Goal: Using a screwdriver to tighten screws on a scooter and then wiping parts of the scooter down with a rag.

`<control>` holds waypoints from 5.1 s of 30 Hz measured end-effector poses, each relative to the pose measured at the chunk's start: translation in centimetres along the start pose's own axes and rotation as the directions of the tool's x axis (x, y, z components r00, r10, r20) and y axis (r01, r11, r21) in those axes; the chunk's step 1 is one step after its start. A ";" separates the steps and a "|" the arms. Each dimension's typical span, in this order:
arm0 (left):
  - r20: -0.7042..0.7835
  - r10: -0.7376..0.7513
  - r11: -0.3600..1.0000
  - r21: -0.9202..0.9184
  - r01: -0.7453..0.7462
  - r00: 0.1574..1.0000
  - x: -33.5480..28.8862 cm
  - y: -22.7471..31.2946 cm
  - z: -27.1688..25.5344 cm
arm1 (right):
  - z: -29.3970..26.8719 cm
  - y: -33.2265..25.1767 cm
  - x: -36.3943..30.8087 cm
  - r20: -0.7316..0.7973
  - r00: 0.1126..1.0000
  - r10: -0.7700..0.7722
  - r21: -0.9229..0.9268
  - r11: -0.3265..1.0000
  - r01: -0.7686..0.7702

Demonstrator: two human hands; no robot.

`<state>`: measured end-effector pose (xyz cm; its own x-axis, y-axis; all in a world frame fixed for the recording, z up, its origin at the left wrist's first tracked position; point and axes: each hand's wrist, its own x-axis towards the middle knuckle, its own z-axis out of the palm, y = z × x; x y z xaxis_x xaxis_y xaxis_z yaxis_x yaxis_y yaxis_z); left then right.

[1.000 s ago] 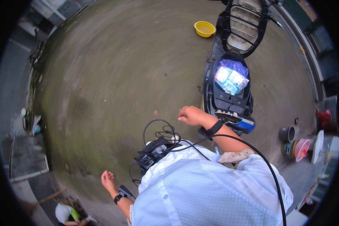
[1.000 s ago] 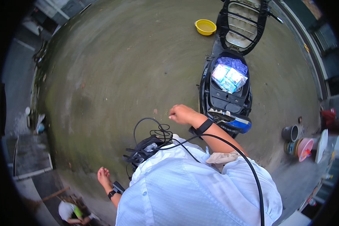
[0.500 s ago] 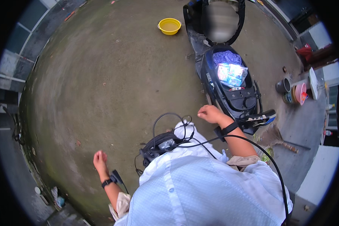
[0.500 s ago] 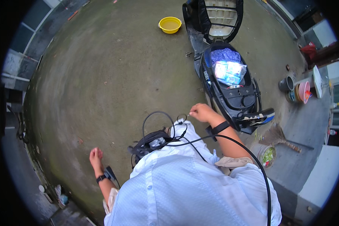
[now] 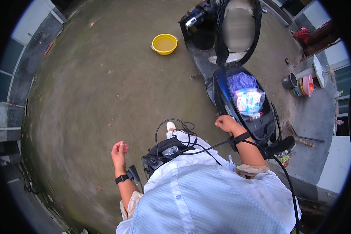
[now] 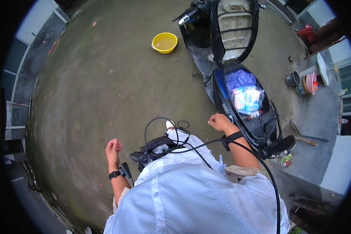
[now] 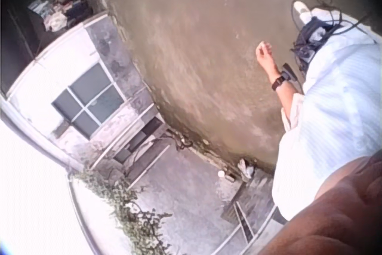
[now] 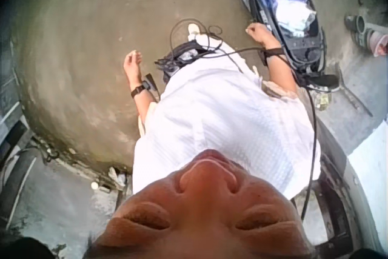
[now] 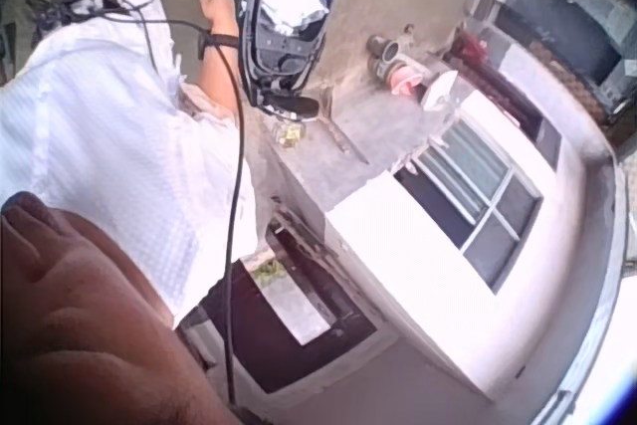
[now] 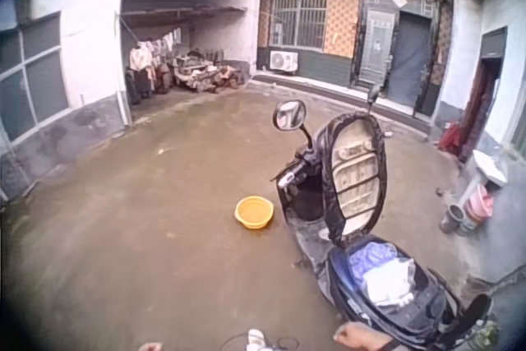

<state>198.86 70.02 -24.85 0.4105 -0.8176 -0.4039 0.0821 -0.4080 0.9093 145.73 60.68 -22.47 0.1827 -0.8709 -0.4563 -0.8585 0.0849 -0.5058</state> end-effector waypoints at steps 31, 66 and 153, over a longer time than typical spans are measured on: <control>0.276 -0.003 0.967 0.247 -0.068 0.961 71.7 32.9 10.8 | -15.8 -22.8 44.5 -0.242 0.936 0.256 0.261 0.946 -0.191; 0.794 -0.152 0.836 0.421 -0.353 0.589 100.2 51.6 37.5 | -43.7 -25.6 51.6 -0.758 -0.337 0.559 0.633 0.755 -0.171; 0.855 -0.517 0.399 0.269 -0.877 0.027 2.6 16.7 68.0 | 2.4 30.6 -14.2 -0.494 -0.271 0.826 0.840 0.373 -0.395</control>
<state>139.53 33.45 -17.51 -0.8083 -0.1585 -0.5670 -0.5712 0.4444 0.6901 118.00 76.78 -33.26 -0.9955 0.0670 0.0677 0.0103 0.7824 -0.6226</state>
